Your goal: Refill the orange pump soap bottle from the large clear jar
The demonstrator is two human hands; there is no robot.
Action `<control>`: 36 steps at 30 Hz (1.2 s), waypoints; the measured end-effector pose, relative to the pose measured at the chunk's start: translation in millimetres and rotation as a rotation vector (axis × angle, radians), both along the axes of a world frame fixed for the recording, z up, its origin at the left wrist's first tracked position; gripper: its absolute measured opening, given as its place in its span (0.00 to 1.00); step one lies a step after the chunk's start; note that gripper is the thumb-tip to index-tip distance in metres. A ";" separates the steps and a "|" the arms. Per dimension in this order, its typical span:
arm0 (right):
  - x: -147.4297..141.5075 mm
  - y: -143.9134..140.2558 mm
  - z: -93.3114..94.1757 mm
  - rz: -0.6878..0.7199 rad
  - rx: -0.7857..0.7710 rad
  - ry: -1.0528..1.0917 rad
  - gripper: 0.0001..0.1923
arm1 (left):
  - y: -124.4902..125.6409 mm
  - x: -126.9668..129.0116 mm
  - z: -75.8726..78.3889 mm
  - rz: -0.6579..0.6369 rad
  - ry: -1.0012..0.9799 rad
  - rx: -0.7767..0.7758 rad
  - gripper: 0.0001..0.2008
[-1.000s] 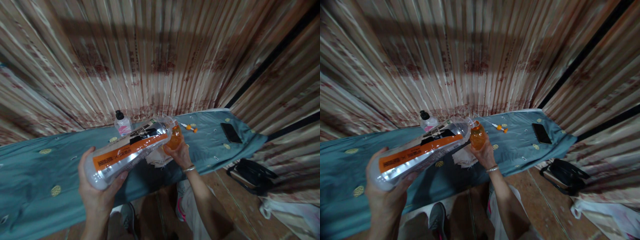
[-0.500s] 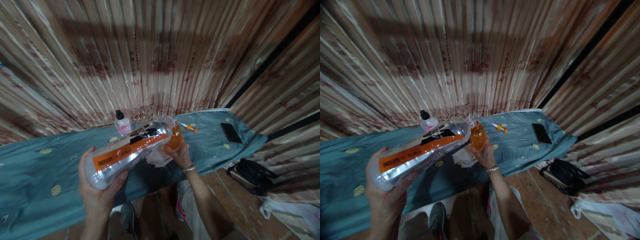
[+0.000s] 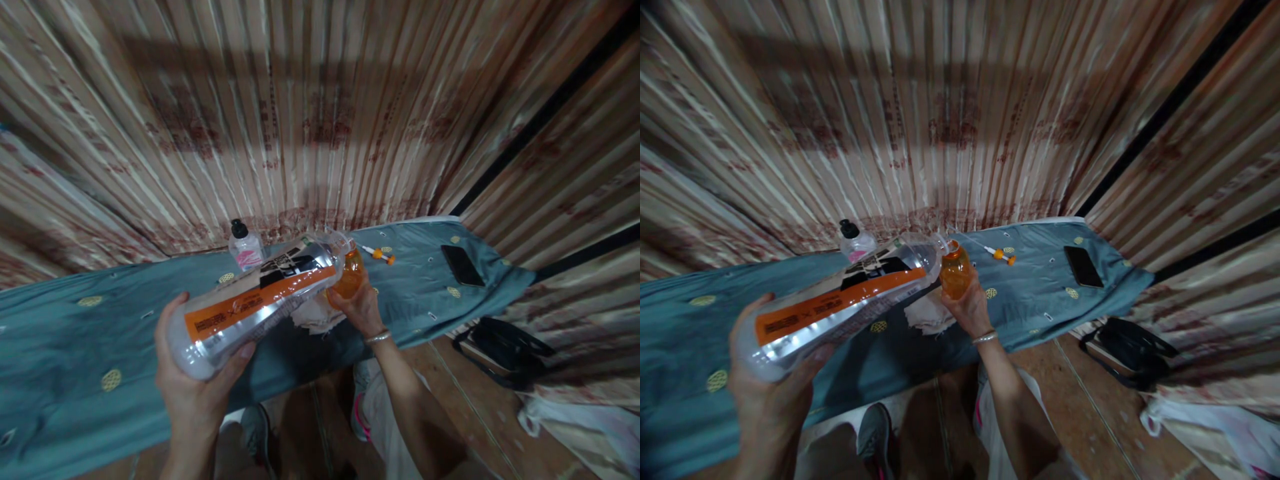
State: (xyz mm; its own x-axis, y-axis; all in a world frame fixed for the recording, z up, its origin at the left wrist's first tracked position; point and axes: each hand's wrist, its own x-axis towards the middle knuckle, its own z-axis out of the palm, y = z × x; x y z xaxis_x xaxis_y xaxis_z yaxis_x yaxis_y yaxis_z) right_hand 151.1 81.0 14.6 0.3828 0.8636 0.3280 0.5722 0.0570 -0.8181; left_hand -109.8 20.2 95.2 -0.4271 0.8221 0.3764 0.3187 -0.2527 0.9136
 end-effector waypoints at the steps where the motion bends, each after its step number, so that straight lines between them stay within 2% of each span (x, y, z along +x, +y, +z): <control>1: 0.0 0.2 -0.4 0.001 0.001 -0.003 0.39 | 0.0 -0.2 -0.1 -0.001 0.002 0.001 0.50; 18: 0.7 0.8 -1.5 -0.001 -0.015 -0.007 0.39 | 1.2 0.9 -1.2 0.001 -0.041 0.015 0.51; 25: 0.4 0.5 -0.6 0.015 0.017 -0.001 0.37 | 1.6 1.6 -0.2 0.000 -0.020 0.023 0.50; 36: 0.4 1.4 -5.1 -0.012 0.032 -0.022 0.38 | 4.1 -0.3 -4.5 0.001 -0.015 0.038 0.52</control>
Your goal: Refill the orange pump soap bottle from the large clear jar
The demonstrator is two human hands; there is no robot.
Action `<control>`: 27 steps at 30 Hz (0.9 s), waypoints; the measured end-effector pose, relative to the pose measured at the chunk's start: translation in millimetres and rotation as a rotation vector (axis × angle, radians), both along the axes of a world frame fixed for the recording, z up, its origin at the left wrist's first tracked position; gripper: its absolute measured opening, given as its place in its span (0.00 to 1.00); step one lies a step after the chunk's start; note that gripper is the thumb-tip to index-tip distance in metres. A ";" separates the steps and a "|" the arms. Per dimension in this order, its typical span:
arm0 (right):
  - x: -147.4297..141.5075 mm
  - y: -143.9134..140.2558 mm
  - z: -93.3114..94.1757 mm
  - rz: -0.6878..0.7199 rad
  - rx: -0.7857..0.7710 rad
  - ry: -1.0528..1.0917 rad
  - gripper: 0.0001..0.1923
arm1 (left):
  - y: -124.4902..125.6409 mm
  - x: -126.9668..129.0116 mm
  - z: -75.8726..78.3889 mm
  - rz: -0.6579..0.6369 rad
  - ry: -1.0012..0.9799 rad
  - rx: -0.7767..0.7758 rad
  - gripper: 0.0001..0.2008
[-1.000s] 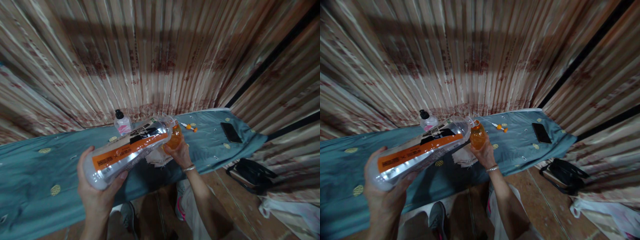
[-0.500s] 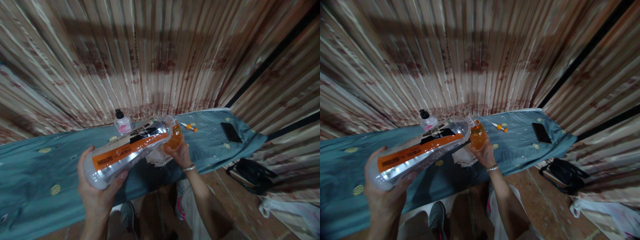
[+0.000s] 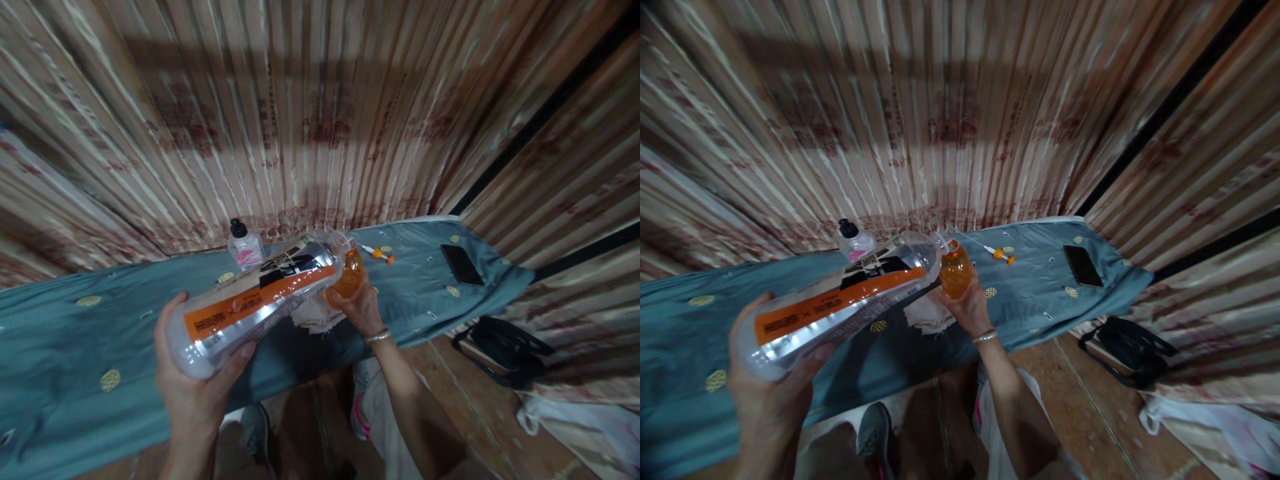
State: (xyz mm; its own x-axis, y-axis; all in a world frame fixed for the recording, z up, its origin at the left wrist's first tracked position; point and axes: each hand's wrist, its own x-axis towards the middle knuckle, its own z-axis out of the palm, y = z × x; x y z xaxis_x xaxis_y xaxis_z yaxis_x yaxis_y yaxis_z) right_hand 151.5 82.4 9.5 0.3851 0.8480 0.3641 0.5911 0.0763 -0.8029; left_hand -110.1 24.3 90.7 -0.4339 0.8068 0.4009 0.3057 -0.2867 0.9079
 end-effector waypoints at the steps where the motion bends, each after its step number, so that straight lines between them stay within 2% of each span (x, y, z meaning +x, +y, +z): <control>1: 0.0 0.2 -0.1 0.002 0.009 0.001 0.37 | 0.2 0.1 -0.4 -0.006 -0.006 0.001 0.51; 27: 0.6 -0.6 3.9 0.016 -0.014 0.035 0.39 | -1.8 3.2 3.1 -0.023 -0.044 0.008 0.48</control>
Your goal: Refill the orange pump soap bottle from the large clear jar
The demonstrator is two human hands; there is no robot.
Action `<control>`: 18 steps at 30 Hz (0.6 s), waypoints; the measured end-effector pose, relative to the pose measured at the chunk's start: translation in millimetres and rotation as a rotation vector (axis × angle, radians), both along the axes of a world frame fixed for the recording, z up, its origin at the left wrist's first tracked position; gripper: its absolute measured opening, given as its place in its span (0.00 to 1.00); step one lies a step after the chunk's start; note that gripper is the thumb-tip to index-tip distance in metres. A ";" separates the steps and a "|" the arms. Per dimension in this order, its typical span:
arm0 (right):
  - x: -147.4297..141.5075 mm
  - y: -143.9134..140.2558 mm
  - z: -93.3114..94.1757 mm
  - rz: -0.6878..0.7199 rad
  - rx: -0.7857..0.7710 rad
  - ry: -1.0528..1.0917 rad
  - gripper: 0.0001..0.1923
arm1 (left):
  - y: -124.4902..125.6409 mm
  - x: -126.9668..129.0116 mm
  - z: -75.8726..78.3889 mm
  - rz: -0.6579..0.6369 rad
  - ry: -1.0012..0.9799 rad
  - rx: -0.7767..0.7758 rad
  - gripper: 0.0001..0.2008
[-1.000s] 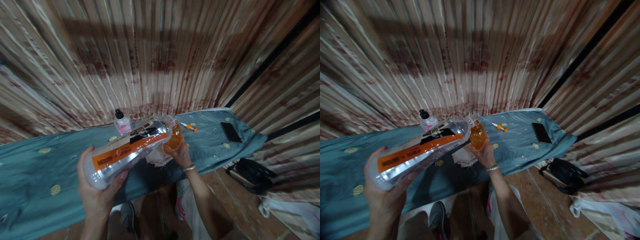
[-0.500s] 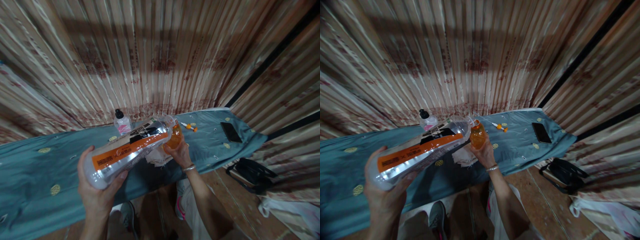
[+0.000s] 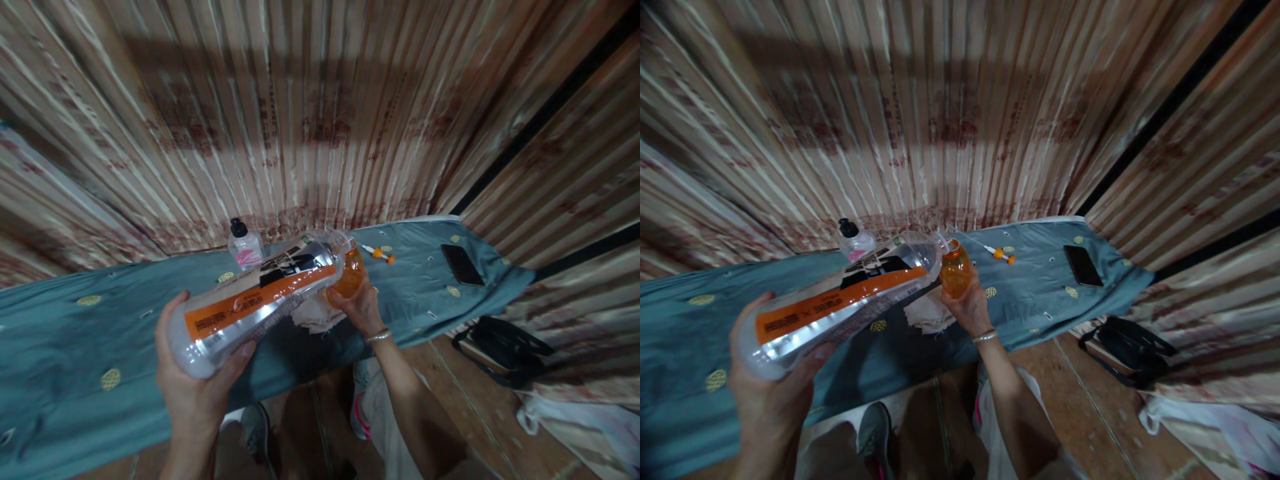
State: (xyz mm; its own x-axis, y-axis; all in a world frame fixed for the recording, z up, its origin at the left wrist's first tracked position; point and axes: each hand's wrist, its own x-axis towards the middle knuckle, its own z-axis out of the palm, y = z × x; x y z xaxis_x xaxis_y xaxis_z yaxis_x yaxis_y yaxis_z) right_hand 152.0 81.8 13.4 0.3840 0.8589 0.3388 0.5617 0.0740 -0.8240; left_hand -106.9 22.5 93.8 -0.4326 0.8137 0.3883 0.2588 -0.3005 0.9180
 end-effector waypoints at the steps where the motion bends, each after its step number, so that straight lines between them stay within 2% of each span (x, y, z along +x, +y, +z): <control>1: 0.0 0.0 0.2 -0.005 -0.008 -0.003 0.39 | 0.3 0.0 -0.1 -0.005 -0.004 0.004 0.48; 7: 0.0 -0.3 1.6 -0.003 -0.040 0.006 0.39 | 0.9 -0.8 -2.1 -0.005 -0.021 -0.009 0.50; 18: 1.2 -2.2 0.8 -0.003 0.002 -0.017 0.38 | -0.6 0.8 -3.3 -0.040 -0.011 0.000 0.48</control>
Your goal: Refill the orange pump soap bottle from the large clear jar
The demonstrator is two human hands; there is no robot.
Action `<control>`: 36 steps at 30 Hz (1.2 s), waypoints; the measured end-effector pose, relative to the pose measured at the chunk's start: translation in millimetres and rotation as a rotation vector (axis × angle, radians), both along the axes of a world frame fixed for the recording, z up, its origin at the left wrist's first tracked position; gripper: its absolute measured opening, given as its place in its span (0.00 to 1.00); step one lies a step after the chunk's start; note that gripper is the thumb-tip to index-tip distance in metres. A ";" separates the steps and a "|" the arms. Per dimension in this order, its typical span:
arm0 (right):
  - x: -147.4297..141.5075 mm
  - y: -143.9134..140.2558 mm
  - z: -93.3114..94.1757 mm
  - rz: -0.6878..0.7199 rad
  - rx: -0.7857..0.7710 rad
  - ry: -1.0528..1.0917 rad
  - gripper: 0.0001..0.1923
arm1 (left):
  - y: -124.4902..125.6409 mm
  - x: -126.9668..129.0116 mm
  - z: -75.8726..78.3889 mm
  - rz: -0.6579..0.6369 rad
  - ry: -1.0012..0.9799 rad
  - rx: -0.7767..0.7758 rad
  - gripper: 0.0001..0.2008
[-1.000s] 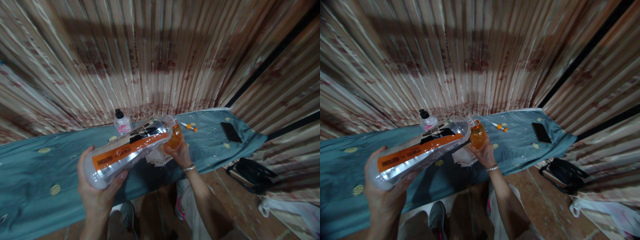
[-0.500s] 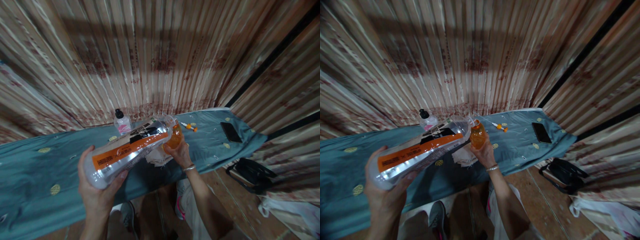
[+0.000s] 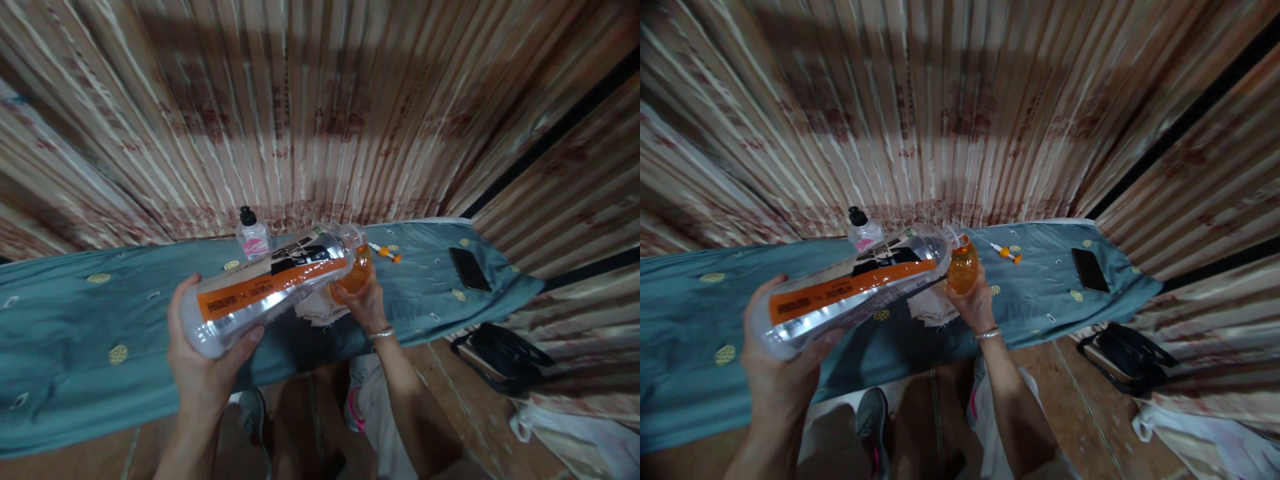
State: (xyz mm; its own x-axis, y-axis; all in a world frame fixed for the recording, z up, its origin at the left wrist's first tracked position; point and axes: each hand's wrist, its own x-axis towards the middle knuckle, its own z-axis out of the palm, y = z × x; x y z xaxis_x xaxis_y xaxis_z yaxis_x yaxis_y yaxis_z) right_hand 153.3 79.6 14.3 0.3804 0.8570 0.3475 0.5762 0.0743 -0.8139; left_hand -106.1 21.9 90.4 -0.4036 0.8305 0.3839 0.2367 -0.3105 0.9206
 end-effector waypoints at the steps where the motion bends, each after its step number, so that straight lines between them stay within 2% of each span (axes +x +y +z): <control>1: 0.4 -0.3 0.2 -0.003 0.004 -0.006 0.38 | 0.2 0.3 -0.3 -0.010 -0.007 -0.008 0.48; 5: 2.0 -1.2 0.8 -0.019 -0.001 -0.015 0.37 | 0.4 1.5 0.7 -0.012 -0.028 0.018 0.50; 11: 2.3 -0.7 1.7 -0.065 -0.032 0.028 0.38 | 1.7 5.9 5.1 -0.041 0.023 0.102 0.45; 17: 6.5 1.1 -5.2 -0.044 -0.040 0.046 0.38 | 7.1 8.7 1.0 -0.057 0.020 0.191 0.45; 28: 10.4 0.2 -4.8 -0.046 -0.063 0.019 0.39 | 3.0 14.9 8.9 -0.094 -0.036 0.113 0.44; 36: 8.6 3.2 -6.7 -0.025 -0.035 0.050 0.39 | 3.2 16.8 7.0 -0.075 -0.044 0.105 0.43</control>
State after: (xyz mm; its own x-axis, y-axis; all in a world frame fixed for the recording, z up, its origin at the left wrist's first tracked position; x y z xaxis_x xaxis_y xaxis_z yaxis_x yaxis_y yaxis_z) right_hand 161.8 82.8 7.5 0.4179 0.8585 0.2973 0.5358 0.0314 -0.8438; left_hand -89.3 25.1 97.5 -0.3606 0.8152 0.4532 0.1693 -0.4206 0.8913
